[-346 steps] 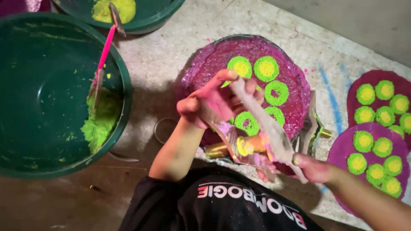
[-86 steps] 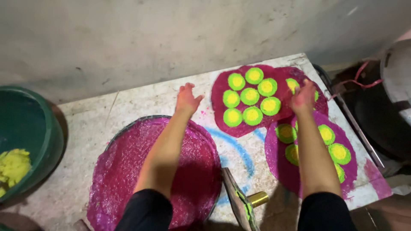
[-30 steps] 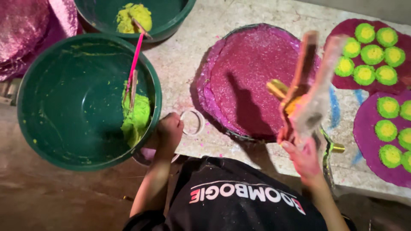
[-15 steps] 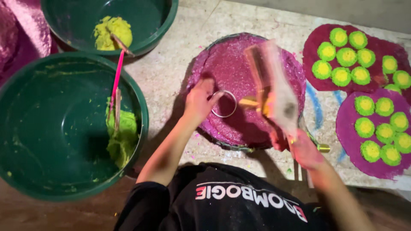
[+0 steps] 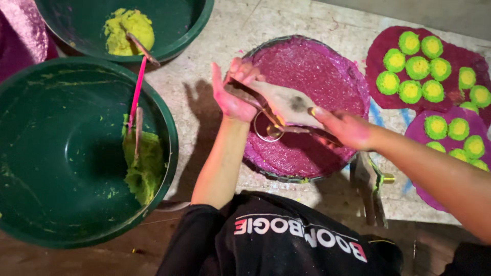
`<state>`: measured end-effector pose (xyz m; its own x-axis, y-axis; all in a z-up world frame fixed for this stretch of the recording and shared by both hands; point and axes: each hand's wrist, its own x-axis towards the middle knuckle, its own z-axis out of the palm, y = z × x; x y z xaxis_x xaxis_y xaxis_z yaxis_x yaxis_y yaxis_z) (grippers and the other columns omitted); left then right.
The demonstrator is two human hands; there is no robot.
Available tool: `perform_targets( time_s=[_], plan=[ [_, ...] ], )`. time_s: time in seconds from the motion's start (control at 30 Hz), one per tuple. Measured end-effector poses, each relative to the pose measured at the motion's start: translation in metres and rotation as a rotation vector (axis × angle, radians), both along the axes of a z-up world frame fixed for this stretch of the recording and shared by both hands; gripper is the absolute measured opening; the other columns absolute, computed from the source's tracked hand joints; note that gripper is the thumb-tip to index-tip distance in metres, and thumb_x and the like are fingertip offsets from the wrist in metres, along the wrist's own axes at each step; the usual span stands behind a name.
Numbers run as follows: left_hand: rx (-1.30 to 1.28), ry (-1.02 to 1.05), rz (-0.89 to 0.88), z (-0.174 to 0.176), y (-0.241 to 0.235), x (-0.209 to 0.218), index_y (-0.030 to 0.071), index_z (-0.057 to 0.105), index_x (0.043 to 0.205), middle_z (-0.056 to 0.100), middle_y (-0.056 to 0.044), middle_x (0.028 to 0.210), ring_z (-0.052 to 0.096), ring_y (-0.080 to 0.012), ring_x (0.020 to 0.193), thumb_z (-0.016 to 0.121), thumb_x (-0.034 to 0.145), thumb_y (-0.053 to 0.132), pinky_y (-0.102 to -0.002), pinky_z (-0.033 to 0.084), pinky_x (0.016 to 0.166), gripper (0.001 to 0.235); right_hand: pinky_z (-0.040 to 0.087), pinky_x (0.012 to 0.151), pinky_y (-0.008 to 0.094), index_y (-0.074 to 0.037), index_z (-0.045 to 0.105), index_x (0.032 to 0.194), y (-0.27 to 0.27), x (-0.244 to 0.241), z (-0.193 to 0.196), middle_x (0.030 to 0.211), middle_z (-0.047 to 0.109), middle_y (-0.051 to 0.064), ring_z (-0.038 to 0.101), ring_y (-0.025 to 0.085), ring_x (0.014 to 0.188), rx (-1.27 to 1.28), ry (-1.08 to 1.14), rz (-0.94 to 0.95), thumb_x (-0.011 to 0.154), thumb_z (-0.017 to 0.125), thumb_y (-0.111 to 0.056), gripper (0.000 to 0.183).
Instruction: The person uses a manual dough press to form green and yellow dough into ring shapes and places them on a purple textured mat. They repeatedly load the press, compress the dough, and arrange the finished pieces in rows.
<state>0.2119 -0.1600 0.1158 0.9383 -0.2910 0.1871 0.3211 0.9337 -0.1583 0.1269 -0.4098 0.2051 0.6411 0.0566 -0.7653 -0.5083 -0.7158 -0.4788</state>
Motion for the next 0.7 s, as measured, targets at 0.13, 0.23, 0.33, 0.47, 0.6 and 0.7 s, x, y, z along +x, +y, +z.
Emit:
perform_targets(
  time_s=[0.13,0.23,0.33,0.47,0.6,0.7],
  plan=[
    [0.093,-0.033,0.085,-0.013,0.019,0.005,0.017,0.05,0.089,0.045,0.005,0.078,0.047,-0.012,0.076,0.045,0.104,0.063,-0.035,0.046,0.087,0.048,0.054,0.06,0.036,-0.003,0.068,0.079,0.024,0.0,-0.009,0.065,0.064,0.006,0.06,0.018,0.058,0.045,-0.134,0.087,0.095,0.034,-0.069,0.076],
    [0.117,0.028,0.084,-0.023,0.023,-0.002,0.018,0.048,0.086,0.042,0.006,0.076,0.045,-0.0117,0.073,0.044,0.103,0.063,-0.035,0.045,0.084,0.048,0.053,0.058,0.036,-0.002,0.066,0.073,0.028,-0.004,-0.011,0.061,0.061,0.006,0.06,0.018,0.056,0.063,-0.145,0.12,0.096,0.034,-0.068,0.077],
    [0.12,0.093,0.093,-0.03,0.011,-0.009,0.019,0.046,0.084,0.04,0.007,0.073,0.044,-0.0114,0.07,0.043,0.103,0.061,-0.033,0.043,0.08,0.046,0.053,0.057,0.037,-0.001,0.064,0.07,0.023,-0.006,-0.006,0.059,0.059,0.006,0.059,0.018,0.055,0.014,-0.12,0.133,0.097,0.035,-0.068,0.078],
    [0.13,0.164,0.094,-0.036,-0.011,-0.006,0.02,0.043,0.081,0.039,0.007,0.07,0.041,-0.0109,0.067,0.042,0.104,0.055,-0.033,0.04,0.076,0.042,0.052,0.056,0.047,0.001,0.064,0.076,0.015,-0.004,0.003,0.062,0.058,0.013,0.06,0.03,0.054,-0.141,-0.023,0.068,0.097,0.038,-0.064,0.074],
    [0.131,0.095,0.092,-0.032,-0.015,0.012,0.02,0.042,0.079,0.038,0.008,0.069,0.04,-0.0101,0.064,0.043,0.102,0.055,-0.032,0.039,0.073,0.042,0.052,0.069,0.048,0.0,0.07,0.09,0.018,-0.001,0.005,0.067,0.066,0.02,0.069,0.033,0.068,-0.203,-0.36,0.187,0.099,0.043,-0.059,0.066],
    [0.148,0.037,0.095,-0.026,-0.007,0.022,0.02,0.041,0.078,0.036,0.008,0.068,0.038,-0.01,0.062,0.045,0.102,0.057,-0.032,0.038,0.07,0.044,0.051,0.072,0.05,0.0,0.071,0.096,0.026,0.0,0.0,0.071,0.067,0.023,0.068,0.039,0.072,-0.198,-0.425,0.198,0.101,0.043,-0.055,0.062]
  ],
)
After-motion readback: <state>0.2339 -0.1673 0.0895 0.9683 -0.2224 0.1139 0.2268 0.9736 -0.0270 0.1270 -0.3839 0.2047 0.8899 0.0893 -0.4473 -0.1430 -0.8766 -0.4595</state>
